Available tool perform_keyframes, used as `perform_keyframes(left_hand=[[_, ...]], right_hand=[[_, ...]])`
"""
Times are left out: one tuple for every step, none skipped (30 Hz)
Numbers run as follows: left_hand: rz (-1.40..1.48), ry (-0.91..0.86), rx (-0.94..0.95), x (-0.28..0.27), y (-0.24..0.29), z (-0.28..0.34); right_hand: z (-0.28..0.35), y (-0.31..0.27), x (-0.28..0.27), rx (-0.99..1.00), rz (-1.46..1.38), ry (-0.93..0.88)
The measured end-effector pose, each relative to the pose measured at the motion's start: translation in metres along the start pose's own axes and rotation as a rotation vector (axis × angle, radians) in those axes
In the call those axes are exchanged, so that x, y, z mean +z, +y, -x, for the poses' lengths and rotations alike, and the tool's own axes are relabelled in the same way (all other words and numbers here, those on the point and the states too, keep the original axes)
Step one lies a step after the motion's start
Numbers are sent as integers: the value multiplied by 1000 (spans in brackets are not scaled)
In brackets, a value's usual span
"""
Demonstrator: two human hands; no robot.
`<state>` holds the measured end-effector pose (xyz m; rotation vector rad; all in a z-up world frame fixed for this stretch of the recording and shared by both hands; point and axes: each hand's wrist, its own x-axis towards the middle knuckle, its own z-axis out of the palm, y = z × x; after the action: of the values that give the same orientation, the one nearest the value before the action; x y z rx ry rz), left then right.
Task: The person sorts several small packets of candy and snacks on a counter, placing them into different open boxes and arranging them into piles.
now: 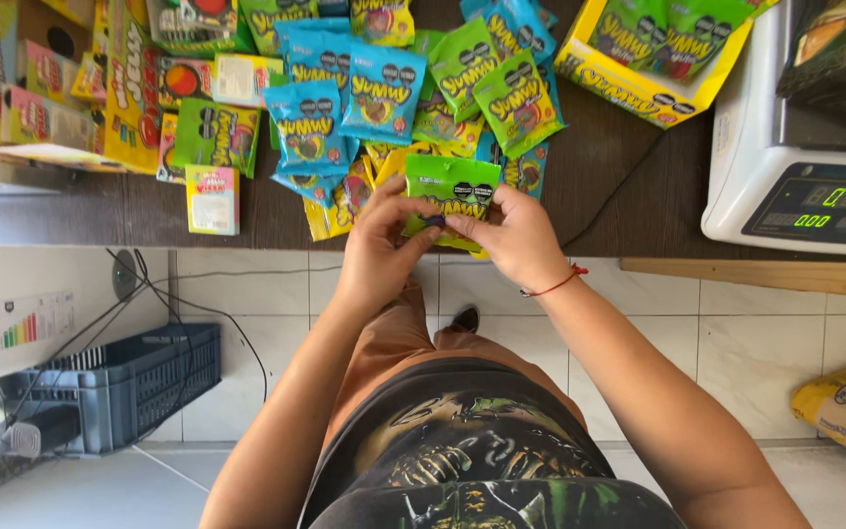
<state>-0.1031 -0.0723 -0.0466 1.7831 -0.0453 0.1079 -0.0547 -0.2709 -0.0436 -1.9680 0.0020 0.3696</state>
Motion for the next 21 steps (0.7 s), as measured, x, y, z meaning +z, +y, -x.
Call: perform_keyframes(left_hand=[[0,-4,10,-1,1,-4],[-3,-40,24,-3,2,-11],[-7,-75,39,-4,4,-20],[-6,-90,56,-7,9,-29],[-21,-111,62,-10,14,-38],[-35,-134,67,-12,19,-48],[-35,-151,84,-14,23,-62],[-30,-219,103,-15,27,-75],[-25,-288,121,-15,30,-88],[-23,-306,133,-9,30,-102],[-22,-370,142,-2,29,-116],[-17,-435,142,7,28,-125],[-10,-452,145,13,37,-134],[40,-506,172,20,48,-143],[92,-559,198,28,58,-152],[101,-570,206,36,58,-156],[102,-539,217,44,57,-160],[102,-504,222,53,57,-162],[110,-510,225,57,57,-162],[83,-501,190,60,55,-159],[57,-492,155,62,54,-155]], right_hand=[[-1,-20,-3,-6,0,9],[-3,-40,-7,-38,8,-9],[-6,-62,-11,-70,17,-27],[-10,-66,-19,-76,14,-5],[-15,-71,-27,-89,35,0],[-20,-76,-35,-100,56,7],[-28,-73,-45,-103,52,30],[-34,-70,-54,-135,98,68],[-39,-65,-64,-165,144,106],[-46,-69,-76,-162,142,128],[-51,-72,-89,-144,139,164],[-52,-73,-103,-118,138,195],[-56,-62,-115,-107,139,211],[-59,-51,-131,-86,163,281],[-62,-41,-147,-64,187,352],[-65,-37,-163,-60,194,366],[-68,-34,-180,-65,274,451],[-70,-29,-197,-71,353,529],[-79,-19,-216,-66,360,536],[-88,-7,-234,-82,369,562],[-96,5,-252,-98,378,589]])
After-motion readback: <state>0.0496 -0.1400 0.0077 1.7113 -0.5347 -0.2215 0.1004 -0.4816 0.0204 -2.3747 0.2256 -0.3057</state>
